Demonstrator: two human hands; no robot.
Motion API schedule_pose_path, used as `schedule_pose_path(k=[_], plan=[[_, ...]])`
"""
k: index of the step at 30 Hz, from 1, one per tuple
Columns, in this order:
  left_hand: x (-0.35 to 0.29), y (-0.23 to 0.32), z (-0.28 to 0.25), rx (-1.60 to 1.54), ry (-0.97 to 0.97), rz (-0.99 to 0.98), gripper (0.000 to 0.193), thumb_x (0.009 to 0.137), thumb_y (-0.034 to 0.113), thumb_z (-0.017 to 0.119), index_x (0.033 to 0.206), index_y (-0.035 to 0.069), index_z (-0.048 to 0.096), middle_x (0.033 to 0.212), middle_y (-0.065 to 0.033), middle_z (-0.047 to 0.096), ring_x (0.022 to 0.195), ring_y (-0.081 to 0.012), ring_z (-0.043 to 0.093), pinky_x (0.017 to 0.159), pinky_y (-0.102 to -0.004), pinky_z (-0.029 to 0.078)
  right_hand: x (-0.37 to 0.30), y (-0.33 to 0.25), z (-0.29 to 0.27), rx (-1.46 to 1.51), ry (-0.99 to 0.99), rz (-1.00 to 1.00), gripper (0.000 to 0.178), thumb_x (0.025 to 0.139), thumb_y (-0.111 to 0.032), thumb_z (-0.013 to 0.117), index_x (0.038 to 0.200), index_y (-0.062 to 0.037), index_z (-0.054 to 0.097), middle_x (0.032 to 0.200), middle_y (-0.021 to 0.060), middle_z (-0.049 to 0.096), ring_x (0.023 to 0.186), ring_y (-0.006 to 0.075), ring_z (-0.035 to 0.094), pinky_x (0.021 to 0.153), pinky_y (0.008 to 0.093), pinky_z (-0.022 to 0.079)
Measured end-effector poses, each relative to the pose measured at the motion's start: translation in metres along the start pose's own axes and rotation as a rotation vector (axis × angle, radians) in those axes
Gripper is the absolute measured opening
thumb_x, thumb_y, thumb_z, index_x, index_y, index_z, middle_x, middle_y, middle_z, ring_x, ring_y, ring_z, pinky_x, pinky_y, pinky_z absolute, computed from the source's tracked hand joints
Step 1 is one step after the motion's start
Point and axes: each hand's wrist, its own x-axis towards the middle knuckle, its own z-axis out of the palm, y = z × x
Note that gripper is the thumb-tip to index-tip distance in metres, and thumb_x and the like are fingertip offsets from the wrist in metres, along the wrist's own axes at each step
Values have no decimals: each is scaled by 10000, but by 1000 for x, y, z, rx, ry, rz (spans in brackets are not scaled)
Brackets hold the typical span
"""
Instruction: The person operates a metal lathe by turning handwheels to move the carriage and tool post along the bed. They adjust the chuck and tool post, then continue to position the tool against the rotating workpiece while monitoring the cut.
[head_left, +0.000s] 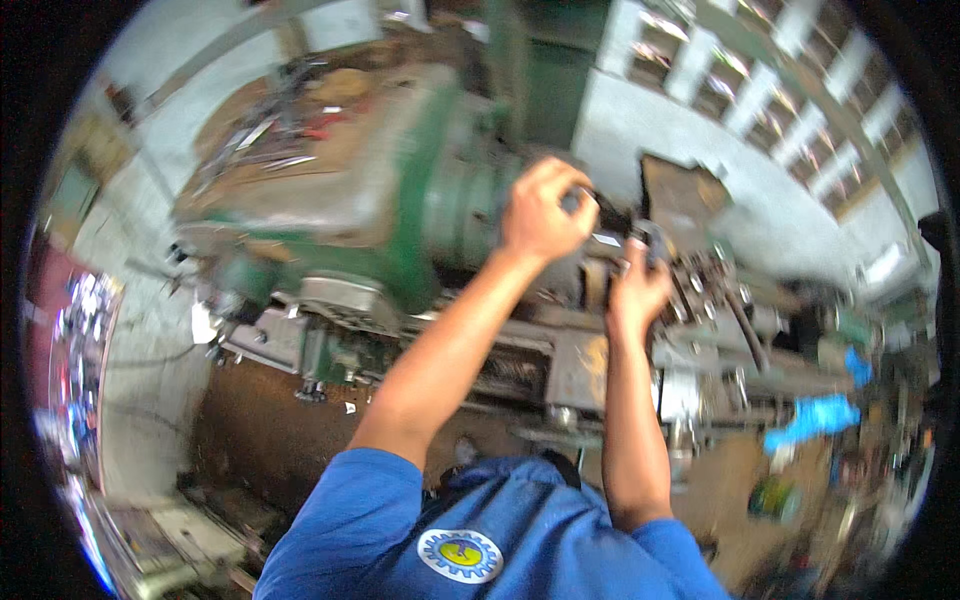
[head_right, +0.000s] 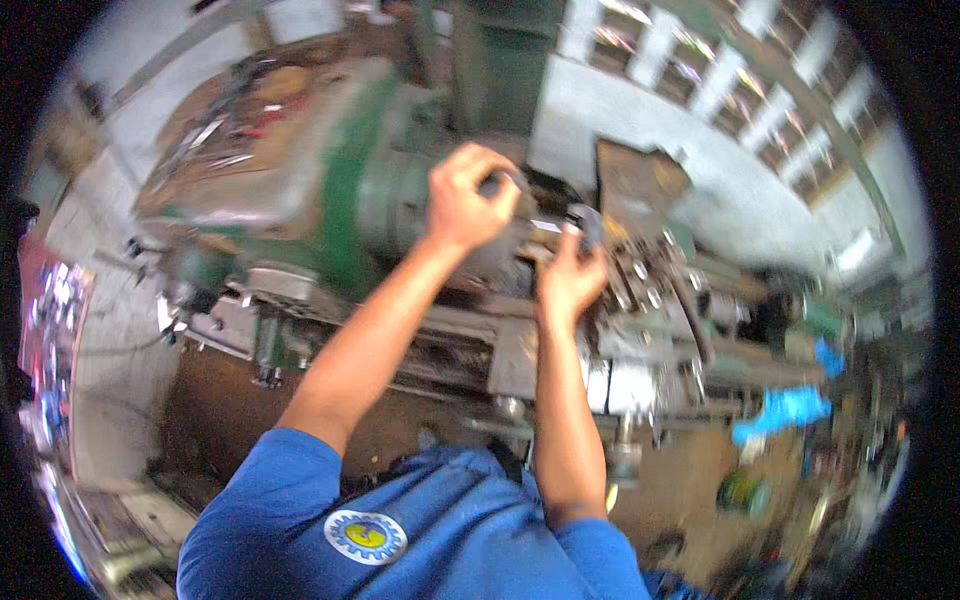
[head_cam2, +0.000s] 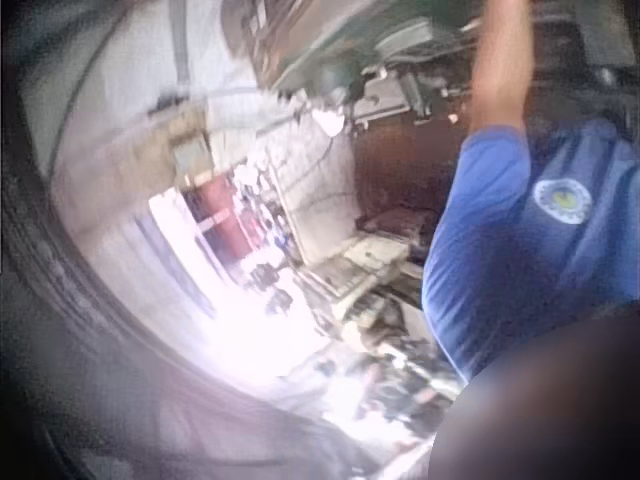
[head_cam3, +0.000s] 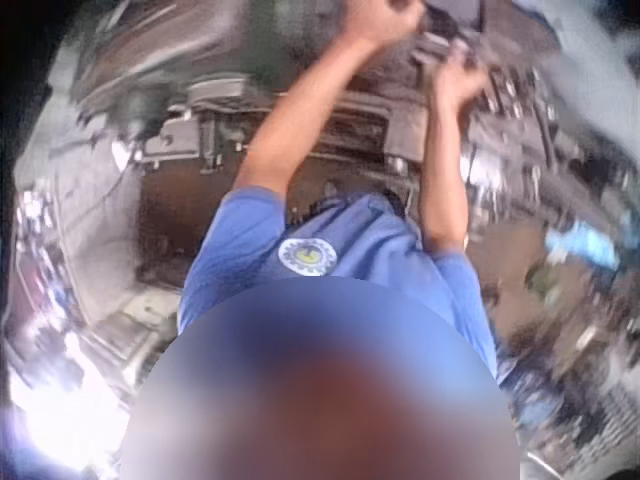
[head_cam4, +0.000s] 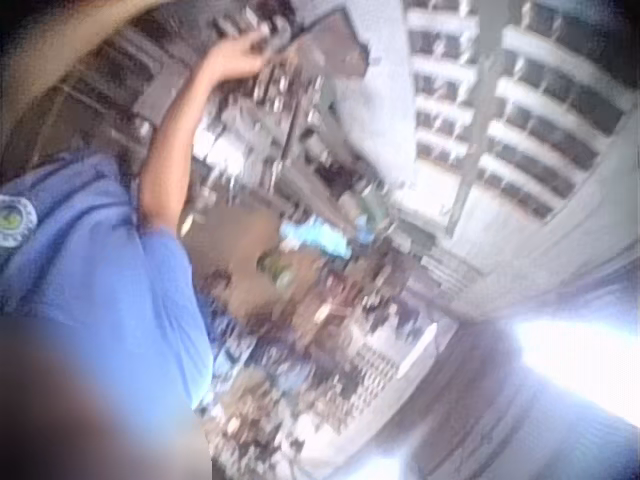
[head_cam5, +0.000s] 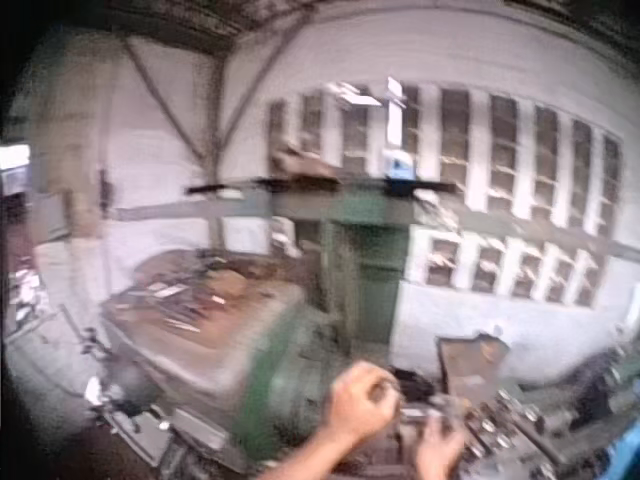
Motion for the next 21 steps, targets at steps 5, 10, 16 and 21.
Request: schedule_pose_path(k=[5,10,16,21], plan=[[-59,34,-63,-73,42,-153,87,682,5,639,766,6,616,764,-121,623,704,-285,622,655,-361,488,-47,-132,64,407,-351,-478,196,971,-181,591,1080,-18,589,952,60,690,736,79,622,596,214,466],[-140,83,-175,-232,-481,-315,133,707,69,684,828,17,670,846,-143,666,835,-283,661,788,-371,512,-79,-175,185,-223,-836,-500,312,908,-278,630,1029,7,593,841,198,687,788,332,682,741,420,492],[-52,30,-372,381,677,-313,44,806,62,647,832,29,655,785,-90,678,739,-169,620,736,-310,484,-108,-168,275,-877,-781,-737,297,829,-147,619,1050,49,638,1075,272,648,1047,412,617,907,449,498],[10,-53,-444,343,407,-891,377,876,298,533,691,-1,669,680,-135,661,722,-245,618,703,-346,466,-120,-166,317,-933,-728,-734,293,805,-143,644,1020,54,662,1074,267,657,1043,409,632,910,438,515]])
